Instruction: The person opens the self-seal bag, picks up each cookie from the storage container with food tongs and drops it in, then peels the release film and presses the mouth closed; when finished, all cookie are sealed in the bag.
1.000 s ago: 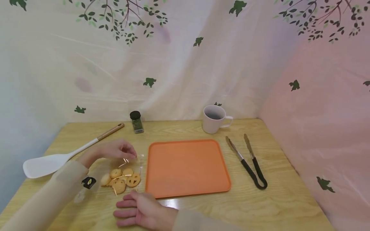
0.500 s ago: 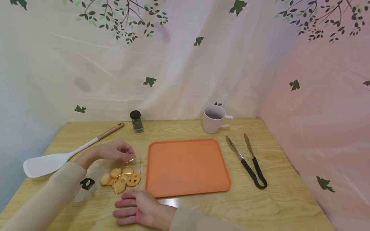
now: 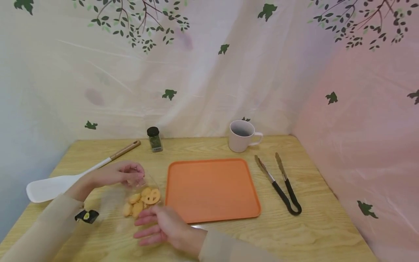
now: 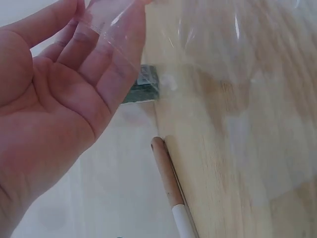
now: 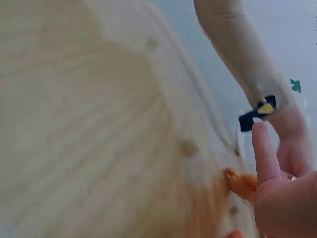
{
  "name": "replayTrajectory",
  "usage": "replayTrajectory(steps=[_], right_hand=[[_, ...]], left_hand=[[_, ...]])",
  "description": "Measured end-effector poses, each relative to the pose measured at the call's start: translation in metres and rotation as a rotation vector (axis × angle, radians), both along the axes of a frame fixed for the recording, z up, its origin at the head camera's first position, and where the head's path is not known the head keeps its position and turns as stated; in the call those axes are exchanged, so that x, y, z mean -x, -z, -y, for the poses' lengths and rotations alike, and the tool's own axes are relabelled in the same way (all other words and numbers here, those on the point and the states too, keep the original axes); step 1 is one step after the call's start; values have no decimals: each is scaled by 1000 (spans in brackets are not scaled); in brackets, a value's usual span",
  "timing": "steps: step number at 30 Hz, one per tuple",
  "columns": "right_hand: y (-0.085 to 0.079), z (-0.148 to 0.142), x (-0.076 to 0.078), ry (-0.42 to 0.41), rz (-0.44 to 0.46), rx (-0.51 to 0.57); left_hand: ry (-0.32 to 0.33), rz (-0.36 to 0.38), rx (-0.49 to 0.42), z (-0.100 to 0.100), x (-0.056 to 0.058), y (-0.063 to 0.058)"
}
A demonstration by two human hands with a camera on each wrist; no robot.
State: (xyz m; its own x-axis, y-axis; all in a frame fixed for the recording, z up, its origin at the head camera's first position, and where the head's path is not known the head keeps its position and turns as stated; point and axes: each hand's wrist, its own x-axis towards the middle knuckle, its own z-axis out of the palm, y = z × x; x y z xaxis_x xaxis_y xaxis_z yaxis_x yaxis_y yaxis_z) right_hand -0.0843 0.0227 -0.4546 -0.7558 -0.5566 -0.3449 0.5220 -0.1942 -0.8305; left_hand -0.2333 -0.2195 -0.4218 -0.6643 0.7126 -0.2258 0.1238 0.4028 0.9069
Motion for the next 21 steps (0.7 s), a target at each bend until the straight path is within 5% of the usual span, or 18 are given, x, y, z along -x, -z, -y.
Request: replayTrajectory(steps=[4,10,13,16,21], right_hand=[[-14,-13,11,-55,-172,-164],[-35,-47,33,-69,-719,-692],[-48,-68,42,-65,-942,-837],[-62,-85,48,-14,-1032,-799],[-80,-104,55,118,-1035,-486]], left_hand=[[-51,6,-69,7,-14,-6],[-168,-63,-185,9,-34,-16],[-237,-127,-271,5,-48,-23],[-287,-208,-373,-4,-63,-32],[-354,-276,-513,-30,-87,-52]])
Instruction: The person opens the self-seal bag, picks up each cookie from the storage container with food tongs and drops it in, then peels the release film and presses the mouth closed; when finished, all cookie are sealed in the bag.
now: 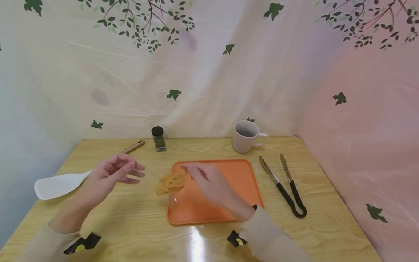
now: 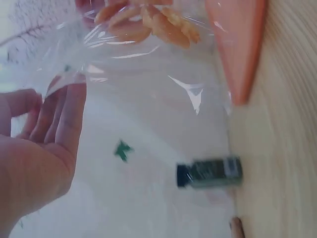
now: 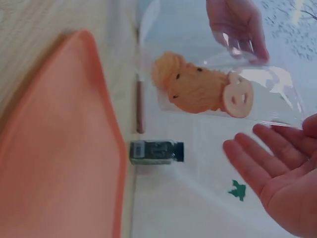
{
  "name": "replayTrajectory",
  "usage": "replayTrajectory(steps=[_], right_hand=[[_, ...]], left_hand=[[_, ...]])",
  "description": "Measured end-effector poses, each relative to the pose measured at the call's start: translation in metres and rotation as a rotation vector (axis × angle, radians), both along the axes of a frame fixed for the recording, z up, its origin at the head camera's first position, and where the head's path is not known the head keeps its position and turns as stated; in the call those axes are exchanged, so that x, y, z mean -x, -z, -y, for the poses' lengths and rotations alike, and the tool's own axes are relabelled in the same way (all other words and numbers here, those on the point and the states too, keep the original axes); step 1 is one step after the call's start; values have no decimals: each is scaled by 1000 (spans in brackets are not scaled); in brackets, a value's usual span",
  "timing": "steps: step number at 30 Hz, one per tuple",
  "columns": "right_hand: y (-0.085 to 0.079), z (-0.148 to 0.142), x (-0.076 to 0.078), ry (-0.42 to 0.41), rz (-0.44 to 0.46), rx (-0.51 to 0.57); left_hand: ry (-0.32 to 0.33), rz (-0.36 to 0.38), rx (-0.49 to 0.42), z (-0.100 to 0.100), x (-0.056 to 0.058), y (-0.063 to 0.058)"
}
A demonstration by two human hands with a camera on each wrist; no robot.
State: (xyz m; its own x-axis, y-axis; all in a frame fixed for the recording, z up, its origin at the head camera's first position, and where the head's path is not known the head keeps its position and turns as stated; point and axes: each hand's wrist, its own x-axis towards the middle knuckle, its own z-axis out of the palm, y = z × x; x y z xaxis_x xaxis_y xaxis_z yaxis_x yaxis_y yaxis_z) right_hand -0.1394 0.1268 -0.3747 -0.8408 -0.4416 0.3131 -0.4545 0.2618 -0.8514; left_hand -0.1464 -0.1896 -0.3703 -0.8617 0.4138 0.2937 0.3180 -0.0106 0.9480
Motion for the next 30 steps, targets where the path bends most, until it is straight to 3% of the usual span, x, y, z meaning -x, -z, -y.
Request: replayTrajectory(steps=[3,5,10,14,17,24,30], right_hand=[[-7,-11,1,-11,-4,147],[-9,-19,0,-8,-27,209],[-8,-42,-10,-93,-7,309],[-10,-60,-24,-171,99,322],[-11,-71,-30,-203,180,341],[-6,-83,-26,-220,367,429],[-4,-86,-25,-272,463,447]], left_hand=[[17,25,-54,-20,-11,-8],[46,79,-82,-33,-18,-7],[102,257,-143,-60,-28,8],[89,349,-140,-75,-30,22],[98,364,-147,-83,-32,25],[129,375,-148,-89,-38,22],[153,399,-147,-86,-42,20]])
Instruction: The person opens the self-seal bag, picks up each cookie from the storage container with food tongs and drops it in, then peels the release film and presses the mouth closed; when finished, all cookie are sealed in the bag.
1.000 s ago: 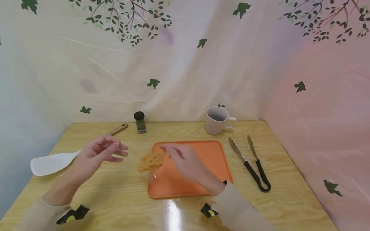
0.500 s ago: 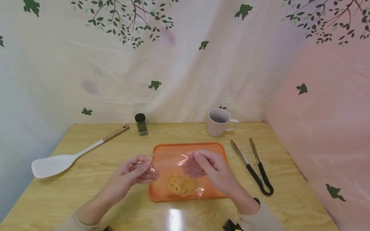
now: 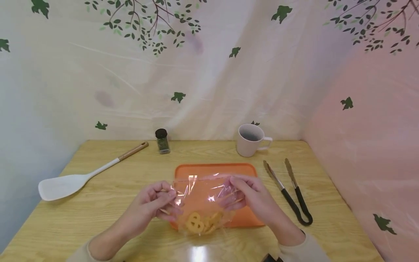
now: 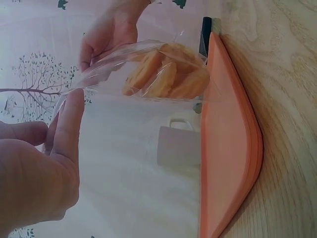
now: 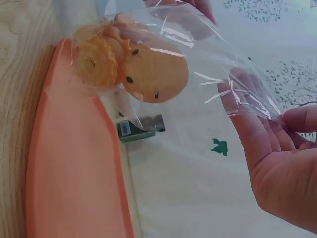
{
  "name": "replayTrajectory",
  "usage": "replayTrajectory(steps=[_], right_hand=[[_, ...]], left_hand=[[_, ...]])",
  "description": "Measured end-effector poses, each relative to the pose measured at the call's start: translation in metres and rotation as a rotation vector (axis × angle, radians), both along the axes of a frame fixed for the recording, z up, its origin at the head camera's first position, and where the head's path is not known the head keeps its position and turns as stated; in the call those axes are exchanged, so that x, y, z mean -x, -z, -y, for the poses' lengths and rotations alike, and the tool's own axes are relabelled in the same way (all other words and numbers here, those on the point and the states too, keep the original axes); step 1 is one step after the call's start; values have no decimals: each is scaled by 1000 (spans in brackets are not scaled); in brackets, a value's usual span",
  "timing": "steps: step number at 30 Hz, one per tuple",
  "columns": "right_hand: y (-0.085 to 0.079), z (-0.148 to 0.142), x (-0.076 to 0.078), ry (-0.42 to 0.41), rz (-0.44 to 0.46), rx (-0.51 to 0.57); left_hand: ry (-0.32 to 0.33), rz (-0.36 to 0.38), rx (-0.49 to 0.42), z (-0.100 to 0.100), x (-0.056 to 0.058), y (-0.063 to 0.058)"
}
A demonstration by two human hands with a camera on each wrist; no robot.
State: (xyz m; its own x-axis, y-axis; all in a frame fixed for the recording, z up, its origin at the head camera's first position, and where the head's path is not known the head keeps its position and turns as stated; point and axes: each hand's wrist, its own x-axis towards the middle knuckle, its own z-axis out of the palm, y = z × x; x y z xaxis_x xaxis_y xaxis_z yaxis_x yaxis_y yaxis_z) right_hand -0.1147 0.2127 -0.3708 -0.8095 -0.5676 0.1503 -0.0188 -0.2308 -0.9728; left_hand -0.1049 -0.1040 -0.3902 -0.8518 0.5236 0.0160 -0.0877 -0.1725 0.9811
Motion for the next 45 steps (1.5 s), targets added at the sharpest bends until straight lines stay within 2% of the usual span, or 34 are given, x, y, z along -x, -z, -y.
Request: replayTrajectory(steps=[4,7,10,13,15,17,19,22,24,26,29,34,39,45], right_hand=[[5,-2,3,-39,87,-23],[15,-4,7,-70,160,-42],[25,-6,12,-49,196,-72],[32,-6,15,31,165,-124],[34,-3,16,107,88,-168],[33,1,15,205,-61,-233],[30,7,14,313,-279,-309],[21,20,10,461,-659,-449],[14,29,8,507,-859,-510],[9,41,7,498,-987,-542],[7,58,11,431,-1037,-580],[11,79,19,349,-1007,-661],[13,89,25,299,-1019,-636],[14,94,28,267,-1058,-602]], left_hand=[[12,41,-2,1,-1,3],[5,89,9,2,3,11],[-14,109,35,2,7,20],[-36,99,71,4,12,26],[-49,87,89,6,13,28],[-57,78,104,6,15,29],[-64,68,112,6,16,30],[-75,47,118,5,17,30],[-86,32,116,4,17,30],[-104,29,108,4,18,30],[-136,34,94,4,19,31],[-155,32,69,5,19,32],[-162,7,72,6,17,32],[-203,-30,125,8,14,31]])
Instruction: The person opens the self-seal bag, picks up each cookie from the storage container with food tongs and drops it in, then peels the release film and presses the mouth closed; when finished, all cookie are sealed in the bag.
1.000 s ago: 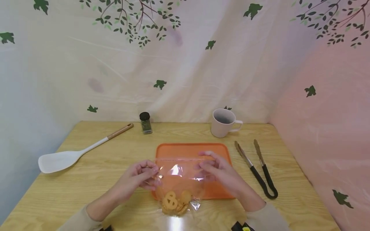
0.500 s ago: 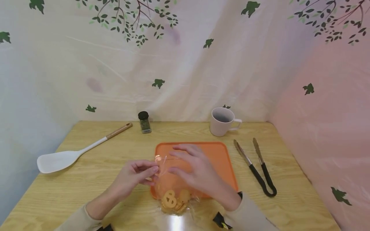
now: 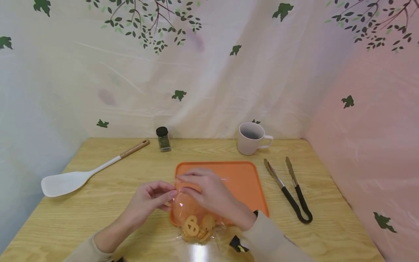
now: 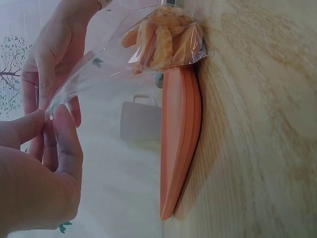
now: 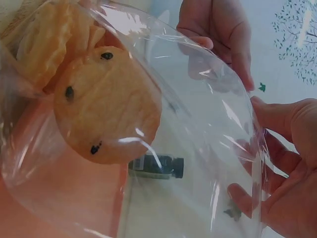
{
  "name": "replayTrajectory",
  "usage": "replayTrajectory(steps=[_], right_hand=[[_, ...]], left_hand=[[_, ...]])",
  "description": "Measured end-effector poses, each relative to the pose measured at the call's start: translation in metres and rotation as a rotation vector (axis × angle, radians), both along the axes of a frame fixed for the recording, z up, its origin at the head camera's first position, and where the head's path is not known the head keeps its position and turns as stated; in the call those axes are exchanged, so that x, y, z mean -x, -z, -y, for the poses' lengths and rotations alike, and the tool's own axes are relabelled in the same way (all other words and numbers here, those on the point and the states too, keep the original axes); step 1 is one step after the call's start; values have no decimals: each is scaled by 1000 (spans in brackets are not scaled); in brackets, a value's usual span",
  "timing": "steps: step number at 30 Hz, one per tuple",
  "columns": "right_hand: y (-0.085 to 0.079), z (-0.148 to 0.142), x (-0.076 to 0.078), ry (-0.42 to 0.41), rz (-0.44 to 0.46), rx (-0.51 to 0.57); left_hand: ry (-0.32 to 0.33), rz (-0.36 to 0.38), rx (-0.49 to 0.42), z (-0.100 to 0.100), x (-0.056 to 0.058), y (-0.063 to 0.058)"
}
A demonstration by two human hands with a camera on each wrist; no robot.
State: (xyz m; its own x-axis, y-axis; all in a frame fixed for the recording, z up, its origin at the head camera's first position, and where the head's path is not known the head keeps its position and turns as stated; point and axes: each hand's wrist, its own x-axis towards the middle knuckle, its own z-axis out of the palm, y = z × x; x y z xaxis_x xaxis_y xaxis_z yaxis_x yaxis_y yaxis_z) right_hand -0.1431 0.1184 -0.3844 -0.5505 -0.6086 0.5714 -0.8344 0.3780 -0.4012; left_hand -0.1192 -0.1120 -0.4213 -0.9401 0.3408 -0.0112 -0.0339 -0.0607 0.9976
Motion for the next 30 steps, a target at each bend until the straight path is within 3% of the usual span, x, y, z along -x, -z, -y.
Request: replayTrajectory(steps=[7,12,20,30], right_hand=[[0,6,-2,7,9,38],[2,10,-5,45,-36,30],[3,11,-8,71,-7,26],[6,14,-15,177,-27,17]], left_hand=[[-15,-8,17,0,-2,-2],[-21,-14,22,1,-3,-2],[-17,-38,25,2,-3,-1],[-19,-48,55,3,-4,-2]])
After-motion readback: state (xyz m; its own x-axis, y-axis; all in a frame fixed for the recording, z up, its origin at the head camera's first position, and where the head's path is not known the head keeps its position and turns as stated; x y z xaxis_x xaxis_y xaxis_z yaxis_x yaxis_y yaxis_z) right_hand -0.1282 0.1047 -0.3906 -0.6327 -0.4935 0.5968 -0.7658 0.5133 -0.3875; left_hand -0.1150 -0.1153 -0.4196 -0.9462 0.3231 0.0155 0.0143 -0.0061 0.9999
